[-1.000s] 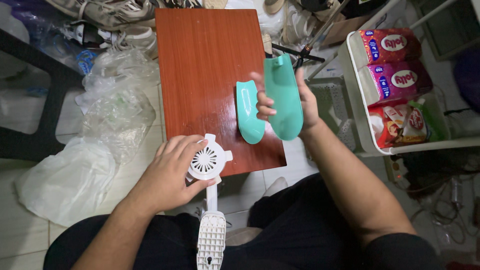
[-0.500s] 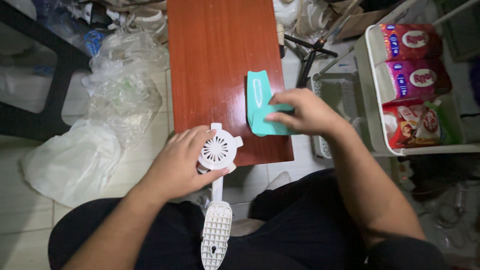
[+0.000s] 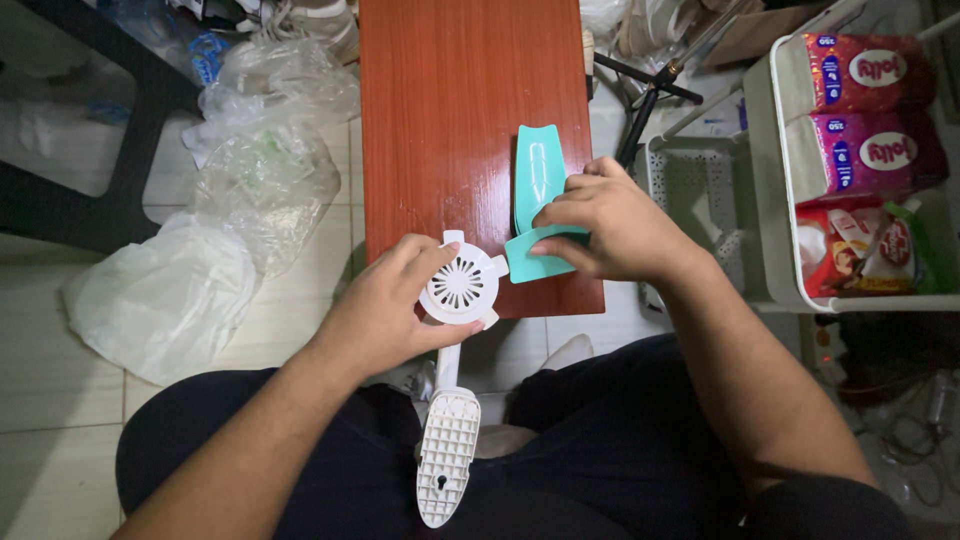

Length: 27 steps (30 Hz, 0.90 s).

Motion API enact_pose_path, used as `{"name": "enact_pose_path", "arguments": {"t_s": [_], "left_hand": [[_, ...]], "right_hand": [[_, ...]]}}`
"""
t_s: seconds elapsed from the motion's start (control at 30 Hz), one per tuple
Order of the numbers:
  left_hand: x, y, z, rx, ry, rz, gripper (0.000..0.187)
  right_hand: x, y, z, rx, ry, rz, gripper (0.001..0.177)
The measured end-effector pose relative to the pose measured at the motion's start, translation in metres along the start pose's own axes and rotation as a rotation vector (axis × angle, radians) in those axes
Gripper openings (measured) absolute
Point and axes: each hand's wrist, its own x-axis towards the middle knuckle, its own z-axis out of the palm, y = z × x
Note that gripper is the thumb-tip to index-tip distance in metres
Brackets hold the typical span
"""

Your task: The person attaches teal fan blades to a white fan hub on a small wooden table. They repeatedly attach and detach the blades, adjusting their positions multiple times before leaving them attached.

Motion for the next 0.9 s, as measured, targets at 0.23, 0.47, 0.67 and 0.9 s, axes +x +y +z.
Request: {"name": "enact_pose_path", "arguments": {"t_s": [0.23,0.47,0.67,0.9], "left_hand": [[0.002,-0.001,0.001,0.0,-0.059,-0.071,0.08],[0.001,-0.003,0.005,-0.01,-0.023,-0.018,0.081],[-0.002,-0.007,0.008,-0.019,0.013,0.002,0.08],[-0.002,-0.01,0.009,-0.02,0.028,0.032,0.082]], "right_hand": [[0.003,-0.005,-0.001,-0.055,-0.002,-0.033,0.023],[0.006,-0.01,-0.002,-0.114,0.017,-0.088,0.023],[0.008,-0.009,0.002,-0.106,-0.025,-0.027,0.022],[0.01,-0.002,0.011,0.021,-0.038,-0.027,0.023]]}}
